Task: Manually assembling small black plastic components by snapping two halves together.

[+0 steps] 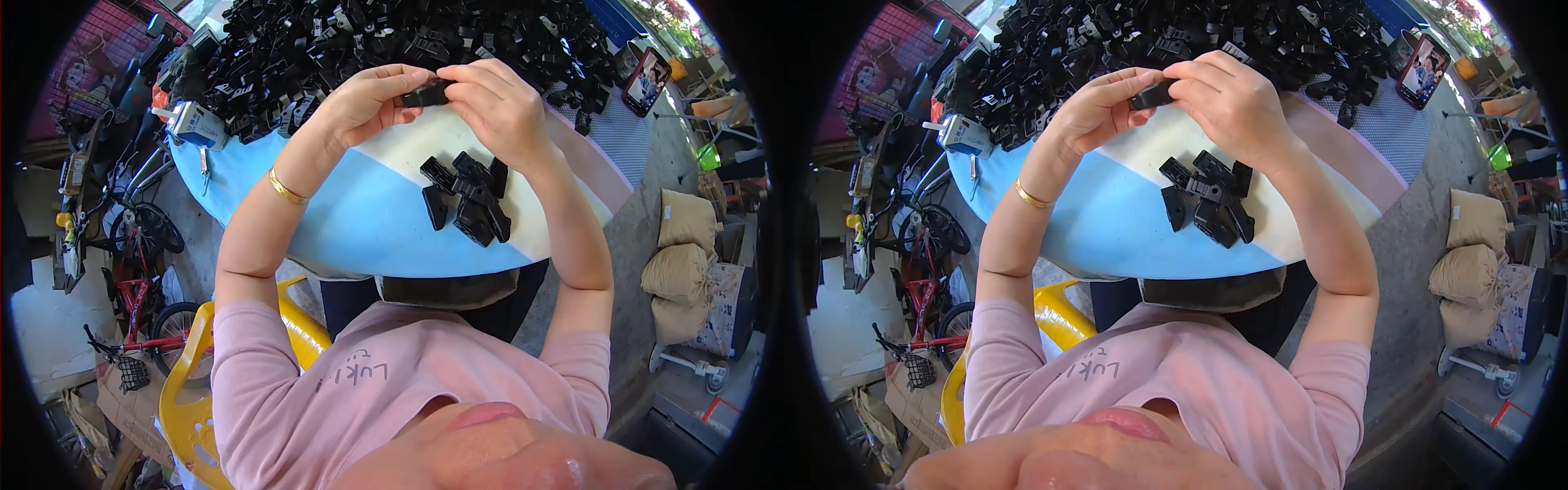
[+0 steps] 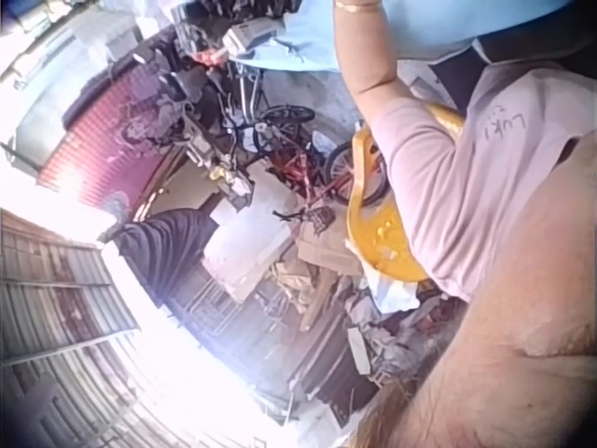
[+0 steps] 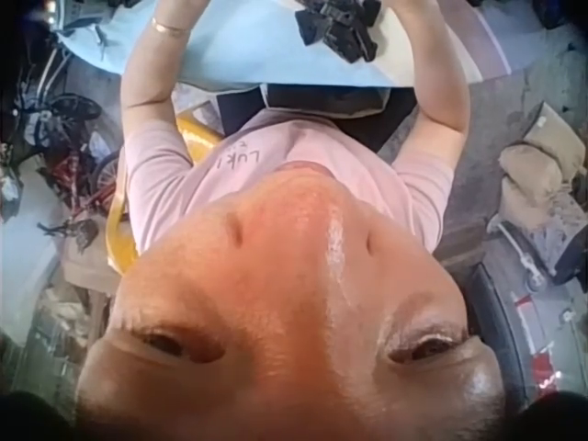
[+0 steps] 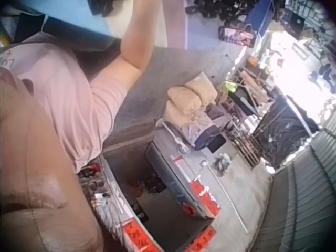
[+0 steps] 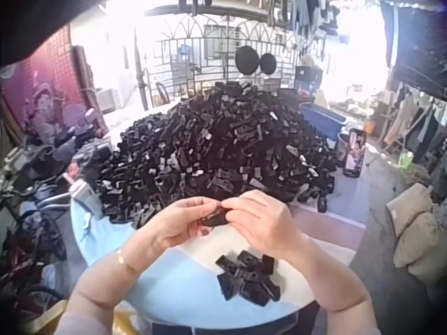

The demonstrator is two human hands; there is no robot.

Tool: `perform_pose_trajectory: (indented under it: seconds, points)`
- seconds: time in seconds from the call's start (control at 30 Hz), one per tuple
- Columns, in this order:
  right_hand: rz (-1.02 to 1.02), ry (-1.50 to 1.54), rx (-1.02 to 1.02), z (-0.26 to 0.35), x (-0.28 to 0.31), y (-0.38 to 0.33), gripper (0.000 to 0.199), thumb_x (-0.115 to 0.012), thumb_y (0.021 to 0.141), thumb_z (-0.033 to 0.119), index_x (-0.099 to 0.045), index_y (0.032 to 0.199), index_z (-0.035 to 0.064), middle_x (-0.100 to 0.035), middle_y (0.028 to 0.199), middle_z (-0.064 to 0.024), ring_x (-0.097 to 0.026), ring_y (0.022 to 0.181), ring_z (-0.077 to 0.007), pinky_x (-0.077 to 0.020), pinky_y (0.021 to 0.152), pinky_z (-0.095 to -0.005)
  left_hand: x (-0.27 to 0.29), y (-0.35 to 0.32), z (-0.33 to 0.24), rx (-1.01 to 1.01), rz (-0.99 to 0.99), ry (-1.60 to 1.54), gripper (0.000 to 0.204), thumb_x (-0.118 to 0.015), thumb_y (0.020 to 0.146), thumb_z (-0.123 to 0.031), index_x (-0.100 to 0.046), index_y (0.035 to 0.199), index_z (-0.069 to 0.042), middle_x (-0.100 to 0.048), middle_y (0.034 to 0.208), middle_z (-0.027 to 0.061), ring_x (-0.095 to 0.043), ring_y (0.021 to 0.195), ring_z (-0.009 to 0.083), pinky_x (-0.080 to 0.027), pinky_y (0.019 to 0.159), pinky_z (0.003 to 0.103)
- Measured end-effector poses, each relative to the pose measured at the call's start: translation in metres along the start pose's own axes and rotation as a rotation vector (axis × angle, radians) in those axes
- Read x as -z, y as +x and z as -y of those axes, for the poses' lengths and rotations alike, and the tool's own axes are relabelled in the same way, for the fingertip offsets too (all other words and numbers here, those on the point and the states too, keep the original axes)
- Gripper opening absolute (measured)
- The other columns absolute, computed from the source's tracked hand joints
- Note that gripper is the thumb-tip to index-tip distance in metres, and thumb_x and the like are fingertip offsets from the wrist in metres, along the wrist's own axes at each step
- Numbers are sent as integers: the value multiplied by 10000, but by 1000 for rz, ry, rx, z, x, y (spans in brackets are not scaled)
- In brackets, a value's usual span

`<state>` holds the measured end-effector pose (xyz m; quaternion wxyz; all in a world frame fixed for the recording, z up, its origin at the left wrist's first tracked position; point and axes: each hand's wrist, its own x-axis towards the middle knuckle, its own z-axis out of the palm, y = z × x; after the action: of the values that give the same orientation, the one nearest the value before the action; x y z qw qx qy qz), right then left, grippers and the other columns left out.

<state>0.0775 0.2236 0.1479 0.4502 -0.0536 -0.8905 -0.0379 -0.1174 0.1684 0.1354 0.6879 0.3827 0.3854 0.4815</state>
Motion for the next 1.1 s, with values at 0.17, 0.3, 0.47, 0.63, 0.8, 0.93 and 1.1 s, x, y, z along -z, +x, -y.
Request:
perform_pose_trajectory:
  seconds: [0.17, 0.3, 0.47, 0.63, 0.8, 0.93, 1.1]
  points:
    - [49, -70, 59, 3, 4, -1, 161, -684, 609, -21, -611, 747, 19, -643, 916, -63, -599, 808, -223, -511, 649, -289, -5, 2, 2, -38, -70, -53, 193, -592, 884, -179, -605, 940, 5, -603, 813, 50, -569, 615, 103, -492, 551, 195]
    - [70, -188, 33, 11, 1, 0, 98, -653, 637, 4, -596, 715, 21, -635, 898, -55, -591, 818, -219, -508, 645, -291, -5, -2, 2, -87, -77, 109, 248, -596, 880, -205, -603, 1008, 8, -607, 828, 38, -587, 687, 82, -508, 598, 207]
    - [48, -230, 9, 4, -7, -6, 132, -668, 630, 14, -588, 733, 38, -634, 886, -56, -591, 827, -224, -506, 655, -301, -22, -5, 14, -480, -326, 758, 381, -698, 801, -213, -602, 1056, 54, -641, 898, 91, -623, 739, 123, -515, 699, 233]
    - [25, 23, -202, -1, -4, -7, 325, -750, 630, 41, -606, 920, 61, -635, 975, -68, -594, 886, -215, -502, 707, -294, -17, -3, 9, -343, -241, 488, 375, -704, 792, -173, -599, 1066, 60, -657, 880, 96, -621, 774, 125, -498, 738, 237]
    - [-31, 694, -629, -41, 13, -17, 469, -707, 748, 64, -539, 1185, 52, -614, 1103, -36, -591, 953, -156, -473, 812, -260, -29, -14, 6, -479, 2, 617, 313, -706, 777, -157, -631, 1047, -19, -660, 912, 67, -610, 807, 127, -496, 747, 258]
    - [-50, 450, -718, -49, 1, -25, 202, -649, 814, 112, -644, 999, 32, -666, 915, -45, -611, 850, -115, -475, 749, -229, -58, -29, 23, -756, 356, 1062, 312, -729, 699, -130, -638, 986, -49, -626, 857, 77, -523, 891, 266, -449, 788, 355]
    - [118, -88, -334, -37, -23, -24, 165, -648, 754, 82, -661, 918, 66, -634, 899, -35, -575, 838, -218, -472, 738, -321, -61, -33, 29, -753, 465, 1133, 359, -745, 695, -194, -637, 1006, -53, -620, 912, 90, -520, 919, 278, -440, 816, 353]
